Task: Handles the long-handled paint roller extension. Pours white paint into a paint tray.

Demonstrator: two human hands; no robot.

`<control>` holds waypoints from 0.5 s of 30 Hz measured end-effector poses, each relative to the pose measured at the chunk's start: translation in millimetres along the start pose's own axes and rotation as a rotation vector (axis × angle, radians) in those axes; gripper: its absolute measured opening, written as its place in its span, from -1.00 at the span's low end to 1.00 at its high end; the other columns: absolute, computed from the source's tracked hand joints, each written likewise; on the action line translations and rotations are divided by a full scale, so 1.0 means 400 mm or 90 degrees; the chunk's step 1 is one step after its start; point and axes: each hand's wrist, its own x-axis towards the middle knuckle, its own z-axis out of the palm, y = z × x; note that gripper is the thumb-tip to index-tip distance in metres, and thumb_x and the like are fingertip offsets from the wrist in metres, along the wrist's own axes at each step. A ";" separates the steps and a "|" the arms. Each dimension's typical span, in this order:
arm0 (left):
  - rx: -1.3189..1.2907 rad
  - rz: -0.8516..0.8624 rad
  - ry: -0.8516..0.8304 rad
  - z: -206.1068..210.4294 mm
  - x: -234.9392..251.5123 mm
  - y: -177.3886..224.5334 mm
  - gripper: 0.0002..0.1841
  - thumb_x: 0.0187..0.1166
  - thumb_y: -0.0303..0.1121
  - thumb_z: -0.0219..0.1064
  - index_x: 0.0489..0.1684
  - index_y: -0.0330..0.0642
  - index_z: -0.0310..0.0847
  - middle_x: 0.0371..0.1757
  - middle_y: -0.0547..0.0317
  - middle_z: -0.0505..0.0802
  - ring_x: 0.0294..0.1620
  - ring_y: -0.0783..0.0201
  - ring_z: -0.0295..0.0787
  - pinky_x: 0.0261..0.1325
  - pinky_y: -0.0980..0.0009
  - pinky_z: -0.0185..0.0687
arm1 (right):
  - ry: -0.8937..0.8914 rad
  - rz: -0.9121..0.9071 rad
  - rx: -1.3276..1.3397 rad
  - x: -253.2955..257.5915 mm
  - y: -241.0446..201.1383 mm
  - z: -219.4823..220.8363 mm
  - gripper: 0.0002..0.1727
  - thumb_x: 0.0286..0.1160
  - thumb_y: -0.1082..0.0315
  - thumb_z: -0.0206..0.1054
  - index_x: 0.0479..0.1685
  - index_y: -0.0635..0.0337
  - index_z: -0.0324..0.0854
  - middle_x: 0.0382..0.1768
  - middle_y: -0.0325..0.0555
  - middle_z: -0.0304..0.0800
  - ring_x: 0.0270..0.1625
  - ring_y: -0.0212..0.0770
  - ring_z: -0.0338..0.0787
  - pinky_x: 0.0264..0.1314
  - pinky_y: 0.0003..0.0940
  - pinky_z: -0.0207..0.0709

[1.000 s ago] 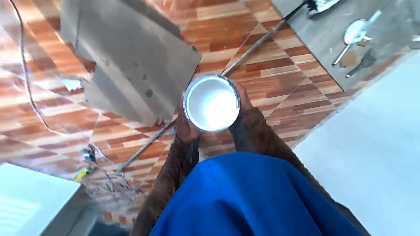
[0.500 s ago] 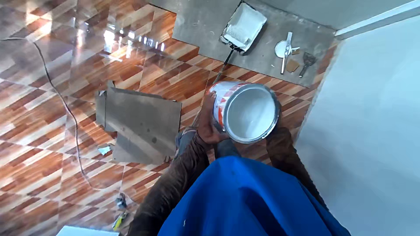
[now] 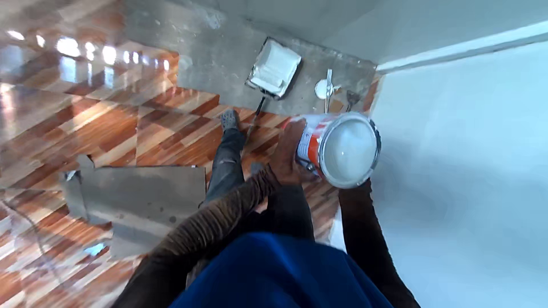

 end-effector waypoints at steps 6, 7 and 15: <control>0.098 -0.097 0.030 0.062 0.145 -0.171 0.39 -0.19 0.31 0.72 0.74 -0.45 0.19 0.77 -0.34 0.36 0.86 -0.26 0.08 0.87 -0.26 -0.05 | -0.090 0.042 -0.238 0.207 -0.169 0.152 -0.55 0.64 0.69 0.04 0.47 0.78 0.25 0.33 0.40 0.60 0.27 -0.52 0.61 0.34 -0.80 0.37; 0.107 -0.121 0.032 0.070 0.174 -0.208 0.41 -0.23 0.32 0.72 0.74 -0.46 0.18 0.78 -0.33 0.36 0.87 -0.23 0.08 0.88 -0.22 -0.04 | -0.092 0.127 -0.340 0.258 -0.206 0.194 -0.56 0.69 0.67 0.05 0.50 0.72 0.29 0.39 0.33 0.59 0.28 -0.52 0.55 0.38 -0.76 0.32; -0.015 -0.271 0.088 0.151 0.319 -0.563 0.49 -0.43 0.15 0.88 0.78 -0.36 0.11 0.77 -0.20 0.39 0.77 0.06 0.32 0.77 0.12 0.38 | -0.081 0.298 -0.235 0.672 -0.129 0.352 -0.62 0.63 0.73 0.08 0.41 0.63 0.37 0.21 0.18 0.67 0.14 -0.51 0.60 0.25 -0.77 0.39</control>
